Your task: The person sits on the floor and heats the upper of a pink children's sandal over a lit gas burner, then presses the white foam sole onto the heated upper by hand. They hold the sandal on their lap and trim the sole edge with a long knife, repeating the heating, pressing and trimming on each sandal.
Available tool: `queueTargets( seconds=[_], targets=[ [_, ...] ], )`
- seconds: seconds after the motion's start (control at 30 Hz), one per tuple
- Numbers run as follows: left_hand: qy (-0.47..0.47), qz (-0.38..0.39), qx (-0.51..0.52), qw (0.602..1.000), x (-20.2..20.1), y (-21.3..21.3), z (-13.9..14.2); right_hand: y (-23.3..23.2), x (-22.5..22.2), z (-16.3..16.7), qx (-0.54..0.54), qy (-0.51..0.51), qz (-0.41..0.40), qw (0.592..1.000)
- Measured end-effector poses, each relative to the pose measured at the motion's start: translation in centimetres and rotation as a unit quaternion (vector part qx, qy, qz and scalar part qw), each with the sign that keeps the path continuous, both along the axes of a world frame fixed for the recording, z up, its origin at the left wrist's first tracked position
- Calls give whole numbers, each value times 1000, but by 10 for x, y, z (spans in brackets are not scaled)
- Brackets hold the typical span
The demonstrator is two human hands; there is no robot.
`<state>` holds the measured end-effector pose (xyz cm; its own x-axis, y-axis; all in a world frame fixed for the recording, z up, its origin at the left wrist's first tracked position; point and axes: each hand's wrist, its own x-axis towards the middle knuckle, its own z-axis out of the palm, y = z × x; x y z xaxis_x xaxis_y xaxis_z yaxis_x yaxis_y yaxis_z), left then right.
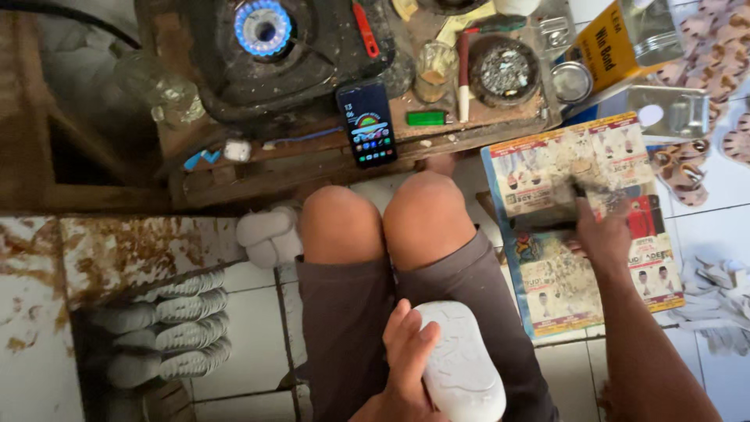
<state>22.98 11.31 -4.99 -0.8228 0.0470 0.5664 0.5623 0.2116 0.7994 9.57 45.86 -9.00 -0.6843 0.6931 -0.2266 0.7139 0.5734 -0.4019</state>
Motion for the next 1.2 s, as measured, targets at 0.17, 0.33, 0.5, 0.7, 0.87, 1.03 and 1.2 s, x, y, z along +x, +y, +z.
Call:
queueTargets(
  seconds=[0.17, 0.33, 0.5, 0.7, 0.87, 1.03, 1.2],
  targets=[
    [-5, -59, 3, 998, 5, -3, -11, 6, 11, -21, -11, -15, -31, 999],
    [-310, -109, 179, 927, -25, -20, 38, 3, 25, -18, 55, 61, 123, 989],
    [-462, -159, 459, 742, -74, -49, 74, -17, 80, 40, -278, 139, 46, 949],
    [-468, -213, 497, 699, -83, -52, 75, -31, 119, 128, 26, 71, 153, 985],
    [-446, -227, 522, 691, -79, -52, 64, -38, 149, 125, -209, 349, 64, 911],
    [-443, -211, 528, 693, -74, -53, 60, -47, 204, 90, -231, 328, 53, 915],
    [-432, -213, 534, 695, -74, -52, 59, -59, 254, 38, -156, 138, 257, 944]
  ],
)
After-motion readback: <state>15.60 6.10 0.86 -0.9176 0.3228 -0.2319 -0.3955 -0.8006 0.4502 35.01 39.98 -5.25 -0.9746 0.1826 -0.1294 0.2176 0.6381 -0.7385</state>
